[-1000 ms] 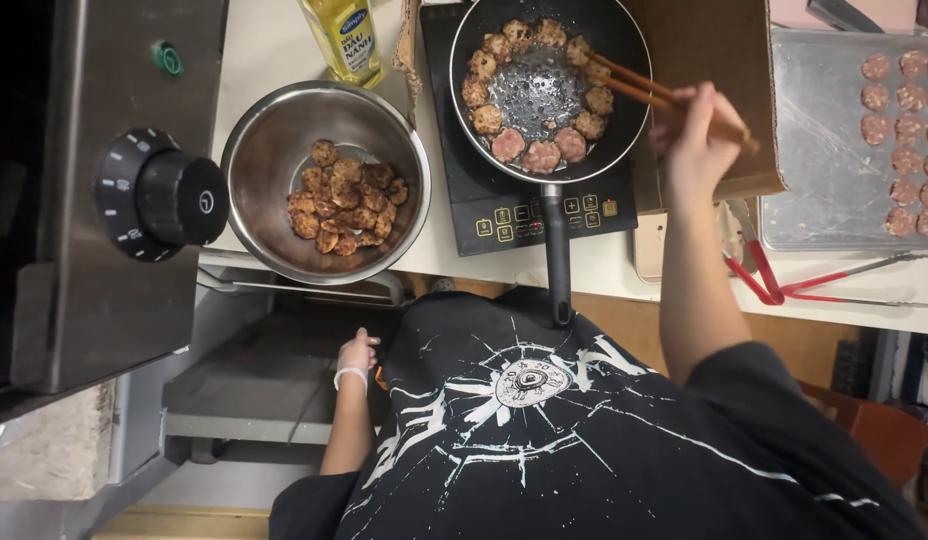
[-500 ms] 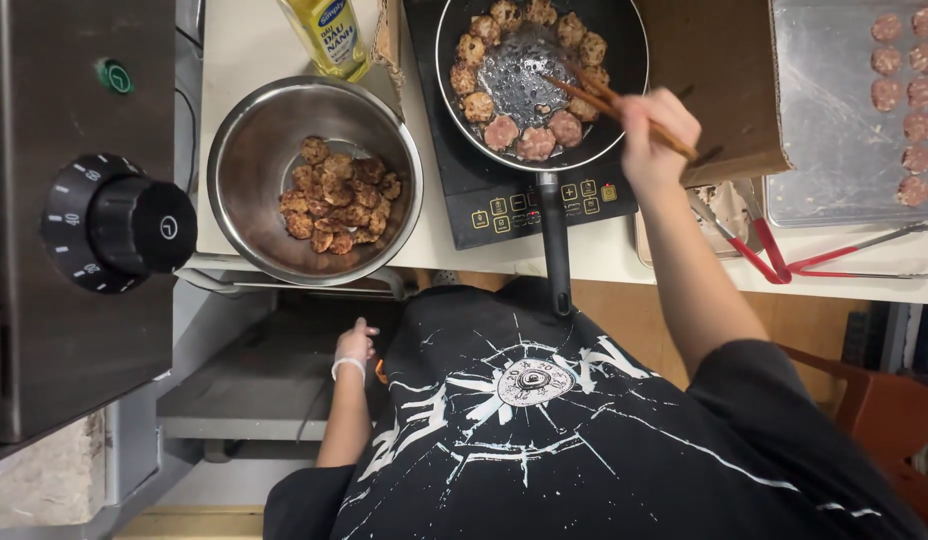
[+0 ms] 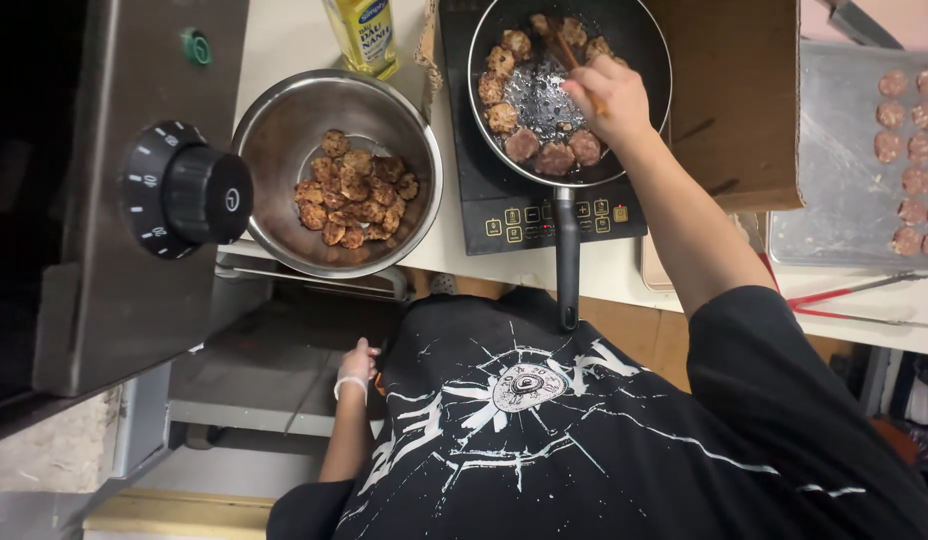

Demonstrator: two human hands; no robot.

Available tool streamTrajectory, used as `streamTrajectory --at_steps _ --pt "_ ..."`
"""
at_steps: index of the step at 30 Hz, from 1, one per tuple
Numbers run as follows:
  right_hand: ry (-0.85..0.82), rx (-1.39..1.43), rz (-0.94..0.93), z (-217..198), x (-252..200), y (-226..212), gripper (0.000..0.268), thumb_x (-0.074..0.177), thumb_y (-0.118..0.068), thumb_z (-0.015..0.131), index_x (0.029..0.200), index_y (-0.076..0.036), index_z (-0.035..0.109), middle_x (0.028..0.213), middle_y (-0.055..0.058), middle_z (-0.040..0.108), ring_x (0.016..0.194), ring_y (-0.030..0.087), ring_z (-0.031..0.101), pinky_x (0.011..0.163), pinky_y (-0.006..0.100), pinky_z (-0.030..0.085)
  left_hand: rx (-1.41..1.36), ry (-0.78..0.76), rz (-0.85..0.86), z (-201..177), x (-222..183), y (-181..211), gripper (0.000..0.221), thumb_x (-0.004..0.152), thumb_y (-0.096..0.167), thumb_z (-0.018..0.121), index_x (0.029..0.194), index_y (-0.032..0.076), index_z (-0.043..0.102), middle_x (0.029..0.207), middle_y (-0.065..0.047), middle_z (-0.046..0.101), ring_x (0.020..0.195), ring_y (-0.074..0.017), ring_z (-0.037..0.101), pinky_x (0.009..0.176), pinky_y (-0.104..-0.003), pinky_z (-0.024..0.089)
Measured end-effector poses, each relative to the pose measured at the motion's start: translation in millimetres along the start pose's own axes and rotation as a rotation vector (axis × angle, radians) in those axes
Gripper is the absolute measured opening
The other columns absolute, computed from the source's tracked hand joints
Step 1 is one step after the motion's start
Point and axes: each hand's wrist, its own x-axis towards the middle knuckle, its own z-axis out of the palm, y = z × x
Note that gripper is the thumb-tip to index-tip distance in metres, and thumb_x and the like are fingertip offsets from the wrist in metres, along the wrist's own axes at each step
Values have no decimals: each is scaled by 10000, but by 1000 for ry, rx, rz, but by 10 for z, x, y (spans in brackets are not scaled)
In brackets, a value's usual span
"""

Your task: Frying meat patties in a pan and transferring them to a bowl and tray.

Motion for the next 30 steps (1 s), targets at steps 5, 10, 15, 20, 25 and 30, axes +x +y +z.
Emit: streamTrajectory --at_steps 5,10,15,20,25,30 --pt "390 415 380 261 -56 285 281 1113 -245 670 934 -37 731 800 77 656 694 197 642 602 327 485 -6 12 8 17 -62 60 561 1044 456 477 865 -13 726 558 -23 469 434 -136 418 427 -305 347" --pt "662 844 958 33 -192 335 453 1066 -440 552 863 -47 650 594 33 589 420 133 528 366 275 377 20 5 39 79 -79 245 537 1037 456 495 866 3 727 560 -28 483 437 -138 435 437 -304 356" --pt "723 1085 1123 -52 -588 421 475 1073 -477 560 975 -16 616 670 92 617 489 166 593 415 289 438 45 9 68 113 -97 403 535 1035 452 502 851 4 730 561 -31 486 435 -138 437 437 -302 368" --pt "735 1169 1185 -251 -857 163 473 1084 -473 564 992 -11 608 691 106 608 510 168 584 439 288 445 51 10 82 121 -194 486 526 1043 433 508 850 0 735 561 -21 474 439 -124 424 439 -288 362" --pt "685 1060 1130 -356 -870 -99 459 1095 -474 529 974 -36 591 698 96 602 506 151 571 427 284 431 69 11 74 143 -276 526 512 1044 420 511 857 -5 727 559 -18 468 440 -126 422 438 -289 359" --pt "449 648 630 -451 -803 -429 324 1143 -225 620 934 9 700 898 83 681 633 142 616 531 248 457 103 15 53 158 -335 568 504 1042 405 506 867 -12 730 565 -21 482 440 -131 428 435 -293 372"
